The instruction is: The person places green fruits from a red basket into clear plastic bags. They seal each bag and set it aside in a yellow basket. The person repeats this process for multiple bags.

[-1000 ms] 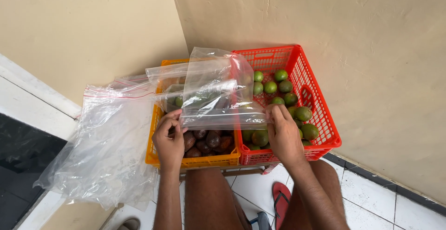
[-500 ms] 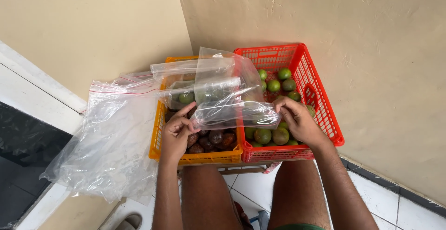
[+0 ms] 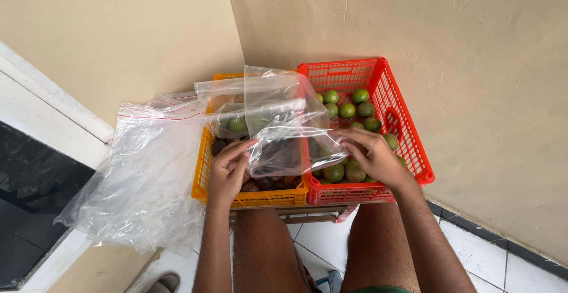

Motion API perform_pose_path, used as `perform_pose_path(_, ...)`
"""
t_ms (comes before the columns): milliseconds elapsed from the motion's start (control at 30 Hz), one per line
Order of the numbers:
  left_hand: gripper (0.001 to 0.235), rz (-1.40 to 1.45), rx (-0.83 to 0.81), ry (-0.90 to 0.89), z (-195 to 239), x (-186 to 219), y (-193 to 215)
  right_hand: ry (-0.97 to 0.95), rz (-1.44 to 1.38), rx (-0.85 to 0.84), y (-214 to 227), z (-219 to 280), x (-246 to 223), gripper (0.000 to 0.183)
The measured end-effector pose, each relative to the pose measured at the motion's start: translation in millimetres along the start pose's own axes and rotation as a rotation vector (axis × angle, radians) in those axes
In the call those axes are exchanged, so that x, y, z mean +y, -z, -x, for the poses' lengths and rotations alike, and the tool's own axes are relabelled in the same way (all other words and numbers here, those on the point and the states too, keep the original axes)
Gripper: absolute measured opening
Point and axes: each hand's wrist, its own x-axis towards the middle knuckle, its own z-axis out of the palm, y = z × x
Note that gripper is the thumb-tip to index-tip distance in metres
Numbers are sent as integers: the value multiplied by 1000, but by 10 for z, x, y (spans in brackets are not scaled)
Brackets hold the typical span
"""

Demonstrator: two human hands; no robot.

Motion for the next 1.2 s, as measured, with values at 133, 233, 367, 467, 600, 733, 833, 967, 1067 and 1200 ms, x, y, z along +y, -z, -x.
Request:
perform_pose_path(133,27,451,32,117,12,-509,88,-134,-337,13,6,21,4,28)
perform_pose_path(233,26,759,-3,150,23,-714,113,-189,-555,-23,8,111,138,24)
perform_pose_path(367,33,877,-19,123,72,-735,87,-193,-757,-73,-90,143,409,30)
perform_pose_path(467,36,752,60,156,-16,-464,70,-233,-751,2,-234,-3,138,48)
perform_pose_path(600,34,566,217,147,-64,-557,72,-231,-504,128,-373,-198,-98,58)
perform_pose_path(733,30,370,289,146,-48,-408,61,-66,76,432,-546,-201,-64,46)
perform_pose_path(833,33,343,296,212,-94,-83,40,-95,79,515,-516,-273,-242,47)
perform_pose_path(967,17,349,309,276,-112,-200,-37,-314,-10,503,-426,-247,-221,20)
perform_pose_path(1067,14,448,393,406,-150,-446,-20,-611,-476,493,-636,-175,135,18)
perform_pose_path(1200,19,560,348,521,-162,-635,11,-715,-783,507,-654,-118,364,16)
